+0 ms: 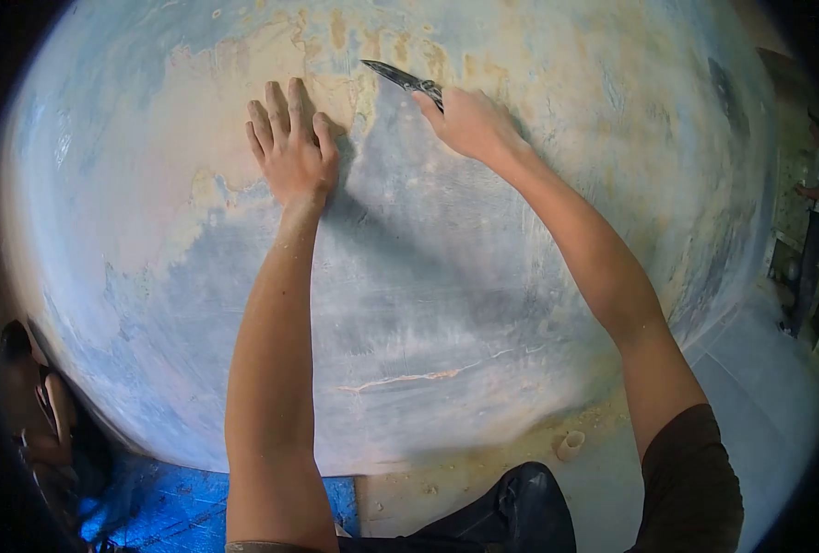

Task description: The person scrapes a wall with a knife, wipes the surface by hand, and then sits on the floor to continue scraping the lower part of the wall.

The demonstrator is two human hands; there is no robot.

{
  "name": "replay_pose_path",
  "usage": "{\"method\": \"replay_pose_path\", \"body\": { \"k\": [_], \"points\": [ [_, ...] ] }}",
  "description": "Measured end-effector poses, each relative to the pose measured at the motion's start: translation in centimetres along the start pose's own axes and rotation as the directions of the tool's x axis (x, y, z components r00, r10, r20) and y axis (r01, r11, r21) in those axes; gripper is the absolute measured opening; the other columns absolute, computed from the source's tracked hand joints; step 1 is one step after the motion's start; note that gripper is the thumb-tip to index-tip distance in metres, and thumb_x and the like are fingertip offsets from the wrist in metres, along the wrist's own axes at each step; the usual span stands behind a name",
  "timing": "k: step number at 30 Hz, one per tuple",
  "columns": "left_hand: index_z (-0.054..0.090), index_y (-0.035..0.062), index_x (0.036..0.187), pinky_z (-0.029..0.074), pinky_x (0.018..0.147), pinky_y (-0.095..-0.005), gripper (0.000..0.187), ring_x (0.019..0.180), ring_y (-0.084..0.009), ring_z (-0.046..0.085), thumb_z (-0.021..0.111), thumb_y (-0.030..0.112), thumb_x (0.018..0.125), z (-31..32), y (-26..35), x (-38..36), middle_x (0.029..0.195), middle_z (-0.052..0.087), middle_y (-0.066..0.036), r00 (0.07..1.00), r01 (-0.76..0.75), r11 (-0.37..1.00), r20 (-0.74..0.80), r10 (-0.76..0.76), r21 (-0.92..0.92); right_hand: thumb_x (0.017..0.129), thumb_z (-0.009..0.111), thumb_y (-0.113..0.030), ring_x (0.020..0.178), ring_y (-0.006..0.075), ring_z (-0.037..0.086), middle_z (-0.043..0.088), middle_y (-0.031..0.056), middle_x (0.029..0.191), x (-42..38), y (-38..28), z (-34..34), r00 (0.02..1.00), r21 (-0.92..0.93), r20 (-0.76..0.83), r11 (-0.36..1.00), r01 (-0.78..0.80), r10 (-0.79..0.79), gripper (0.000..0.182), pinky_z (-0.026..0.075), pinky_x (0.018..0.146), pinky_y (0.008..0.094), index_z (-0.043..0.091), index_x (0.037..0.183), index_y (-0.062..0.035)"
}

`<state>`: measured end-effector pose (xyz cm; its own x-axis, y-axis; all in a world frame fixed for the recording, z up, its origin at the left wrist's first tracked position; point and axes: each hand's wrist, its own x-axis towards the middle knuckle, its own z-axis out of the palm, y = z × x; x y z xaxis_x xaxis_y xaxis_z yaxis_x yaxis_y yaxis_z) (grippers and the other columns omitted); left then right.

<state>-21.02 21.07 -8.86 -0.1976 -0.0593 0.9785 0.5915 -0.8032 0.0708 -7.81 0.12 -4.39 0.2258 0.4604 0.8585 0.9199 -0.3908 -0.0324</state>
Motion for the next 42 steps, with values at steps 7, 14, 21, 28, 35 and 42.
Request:
{"method": "replay_pose_path", "body": {
  "k": [7,14,21,28,35,42],
  "points": [
    [0.029,0.0296,0.161,0.010,0.127,-0.0458,0.058,0.155,-0.0330,0.017,0.036,0.044,0.105,0.1,0.0,0.0,0.168,0.025,-0.005,1.000,0.003,1.000,-0.004,-0.003,-0.002,0.106,0.039,-0.054,0.073,0.0315,0.071,0.069,0.0149,0.071,0.5,-0.2,-1.2,0.998,-0.079,0.059,0.997,-0.018,0.023,0.063,0.054,0.072,0.0510,0.069,0.086,-0.0031],
    [0.030,0.0296,0.160,0.010,0.127,-0.0468,0.058,0.155,-0.0341,0.018,0.037,0.043,0.104,0.2,0.0,-0.1,0.168,0.026,-0.006,1.000,-0.007,1.000,-0.016,0.006,-0.028,0.106,0.039,-0.054,0.074,0.0335,0.071,0.070,0.0158,0.072,0.8,-0.6,-1.1,0.995,0.014,0.073,0.998,-0.062,0.061,0.064,0.054,0.072,0.0510,0.070,0.086,-0.0023],
    [0.030,0.0301,0.160,0.011,0.127,-0.0470,0.058,0.155,-0.0343,0.019,0.037,0.042,0.104,0.1,0.0,-0.1,0.167,0.026,-0.006,1.000,-0.003,1.000,-0.013,0.003,-0.008,0.106,0.039,-0.053,0.074,0.0344,0.071,0.070,0.0166,0.072,0.9,-0.3,-1.3,0.999,-0.030,0.043,0.999,-0.019,0.020,0.065,0.054,0.072,0.0521,0.070,0.082,-0.0011],
    [0.033,0.0284,0.160,0.010,0.127,-0.0472,0.058,0.155,-0.0352,0.018,0.035,0.042,0.104,-0.1,0.2,-0.2,0.167,0.028,-0.007,1.000,0.002,0.999,0.000,-0.002,-0.034,0.106,0.040,-0.052,0.075,0.0349,0.072,0.071,0.0178,0.073,0.4,-1.5,-2.0,0.993,0.005,0.096,0.998,-0.066,0.065,0.064,0.055,0.071,0.0494,0.071,0.085,0.0005],
    [0.031,0.0288,0.160,0.011,0.127,-0.0467,0.058,0.155,-0.0340,0.020,0.036,0.042,0.105,0.0,0.0,-0.1,0.167,0.026,-0.006,1.000,-0.007,1.000,-0.016,0.006,-0.016,0.106,0.039,-0.055,0.066,0.0323,0.068,0.065,0.0152,0.063,0.6,-1.1,-0.9,0.997,-0.020,0.002,0.997,-0.072,0.073,0.070,0.053,0.069,0.0502,0.065,0.073,0.0007],
    [0.031,0.0286,0.160,0.010,0.127,-0.0466,0.058,0.155,-0.0343,0.019,0.036,0.041,0.104,0.0,0.1,-0.2,0.167,0.026,-0.007,1.000,-0.002,1.000,-0.007,0.002,-0.029,0.107,0.038,-0.052,0.072,0.0356,0.070,0.069,0.0174,0.070,-0.1,-2.3,-0.9,0.995,0.004,-0.010,0.995,-0.101,0.101,0.066,0.054,0.075,0.0540,0.068,0.082,0.0008]
  ]
}}
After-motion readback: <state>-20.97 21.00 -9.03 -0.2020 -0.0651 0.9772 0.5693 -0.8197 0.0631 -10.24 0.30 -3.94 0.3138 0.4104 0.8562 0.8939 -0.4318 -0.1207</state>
